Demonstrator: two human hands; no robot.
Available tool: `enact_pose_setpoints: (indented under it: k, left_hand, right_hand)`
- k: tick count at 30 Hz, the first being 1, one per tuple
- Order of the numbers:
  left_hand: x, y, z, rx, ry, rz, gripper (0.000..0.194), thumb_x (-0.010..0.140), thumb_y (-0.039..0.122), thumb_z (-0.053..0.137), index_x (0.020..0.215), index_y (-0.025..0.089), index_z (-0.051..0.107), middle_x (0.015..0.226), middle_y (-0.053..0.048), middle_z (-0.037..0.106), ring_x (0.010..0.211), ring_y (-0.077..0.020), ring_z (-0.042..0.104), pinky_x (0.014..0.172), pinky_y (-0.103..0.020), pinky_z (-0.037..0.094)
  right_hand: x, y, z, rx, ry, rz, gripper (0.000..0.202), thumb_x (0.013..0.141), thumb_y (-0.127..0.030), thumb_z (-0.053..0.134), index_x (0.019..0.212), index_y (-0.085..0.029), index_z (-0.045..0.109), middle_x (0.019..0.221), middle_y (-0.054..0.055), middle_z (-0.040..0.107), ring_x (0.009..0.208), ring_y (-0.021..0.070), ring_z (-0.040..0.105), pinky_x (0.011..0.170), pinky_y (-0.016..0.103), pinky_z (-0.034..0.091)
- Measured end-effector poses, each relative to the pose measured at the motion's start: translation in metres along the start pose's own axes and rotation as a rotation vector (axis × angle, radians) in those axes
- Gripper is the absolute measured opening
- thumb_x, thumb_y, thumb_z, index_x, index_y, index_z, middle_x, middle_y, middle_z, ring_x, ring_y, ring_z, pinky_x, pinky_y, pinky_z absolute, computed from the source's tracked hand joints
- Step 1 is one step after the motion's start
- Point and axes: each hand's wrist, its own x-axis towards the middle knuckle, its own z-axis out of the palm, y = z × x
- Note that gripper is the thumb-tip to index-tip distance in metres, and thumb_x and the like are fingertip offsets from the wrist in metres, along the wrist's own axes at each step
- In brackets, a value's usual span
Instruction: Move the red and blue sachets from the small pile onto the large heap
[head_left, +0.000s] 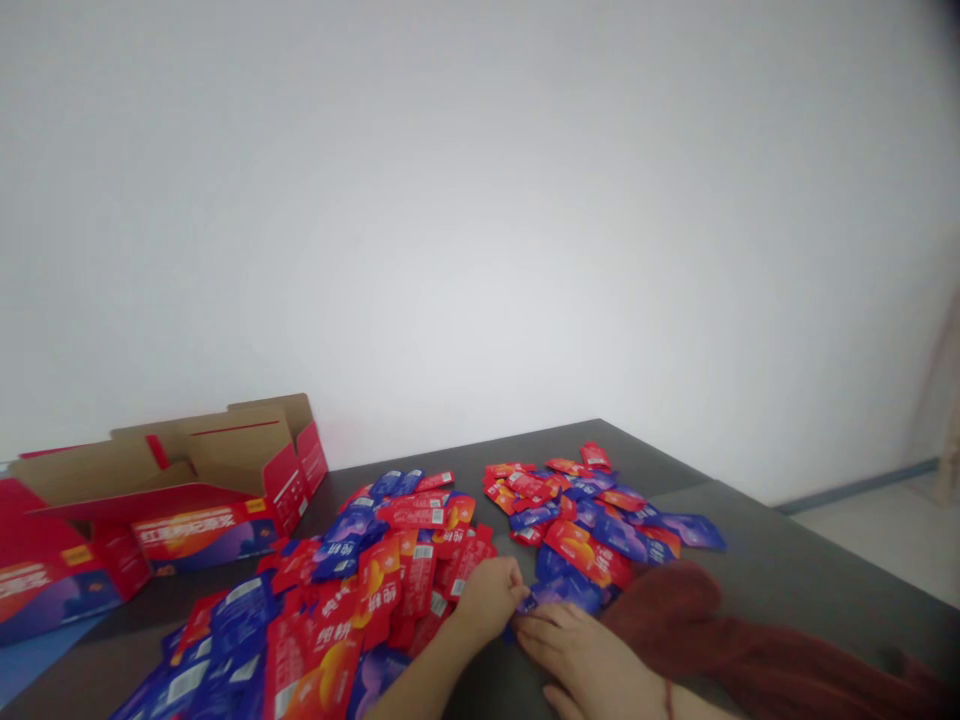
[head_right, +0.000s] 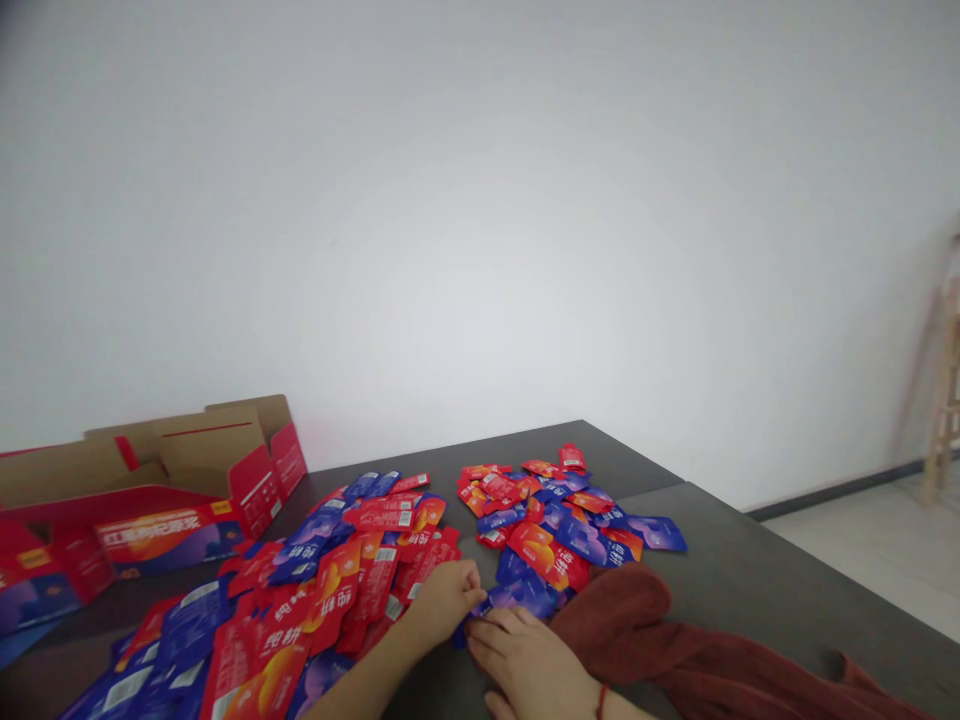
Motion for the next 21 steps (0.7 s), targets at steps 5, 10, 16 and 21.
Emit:
enact_pose_setpoints:
  k: [5, 10, 16, 21]
  left_hand:
    - [-0.003, -0.003, 0.000, -0.015, 0.018, 0.026, 0.009, 0.077, 0.023, 0.054, 0.080, 0.019, 0.061, 0.078, 0.000, 0.066, 0.077, -0.0162, 0.059, 0.066, -0.025, 0.037]
    - [0.000, -0.008, 0.001, -0.068, -0.020, 0.045, 0.013, 0.076, 0.020, 0.049, 0.080, 0.019, 0.062, 0.076, 0.000, 0.066, 0.076, -0.0158, 0.060, 0.066, -0.025, 0.039]
    - [0.011, -0.015, 0.001, -0.177, -0.072, 0.016, 0.016, 0.073, 0.024, 0.051, 0.077, 0.018, 0.065, 0.072, 0.000, 0.067, 0.073, -0.0162, 0.061, 0.065, -0.025, 0.042]
    - [0.014, -0.020, 0.002, -0.198, -0.077, 0.015, 0.018, 0.070, 0.026, 0.052, 0.078, 0.017, 0.067, 0.073, 0.000, 0.068, 0.072, -0.0163, 0.061, 0.066, -0.025, 0.043]
  right_hand:
    - [0.006, 0.015, 0.022, -0.108, 0.078, -0.009, 0.050, 0.080, -0.009, 0.046, 0.128, -0.018, 0.055, 0.130, 0.007, 0.060, 0.115, 0.0232, 0.053, 0.100, 0.037, 0.040]
    - [0.009, 0.043, 0.052, -0.419, 0.247, 0.204, 0.041, 0.082, -0.002, 0.043, 0.116, -0.015, 0.061, 0.119, 0.012, 0.064, 0.104, 0.0267, 0.055, 0.091, 0.043, 0.044]
    - [0.028, 0.031, 0.030, -0.303, 0.133, 0.139, 0.027, 0.089, -0.008, 0.044, 0.102, -0.019, 0.064, 0.103, 0.005, 0.068, 0.085, 0.0201, 0.055, 0.081, 0.033, 0.043]
    - [0.019, 0.019, 0.016, -0.131, 0.099, 0.015, 0.026, 0.094, -0.014, 0.041, 0.101, -0.023, 0.063, 0.105, -0.001, 0.068, 0.089, 0.0166, 0.052, 0.080, 0.028, 0.039]
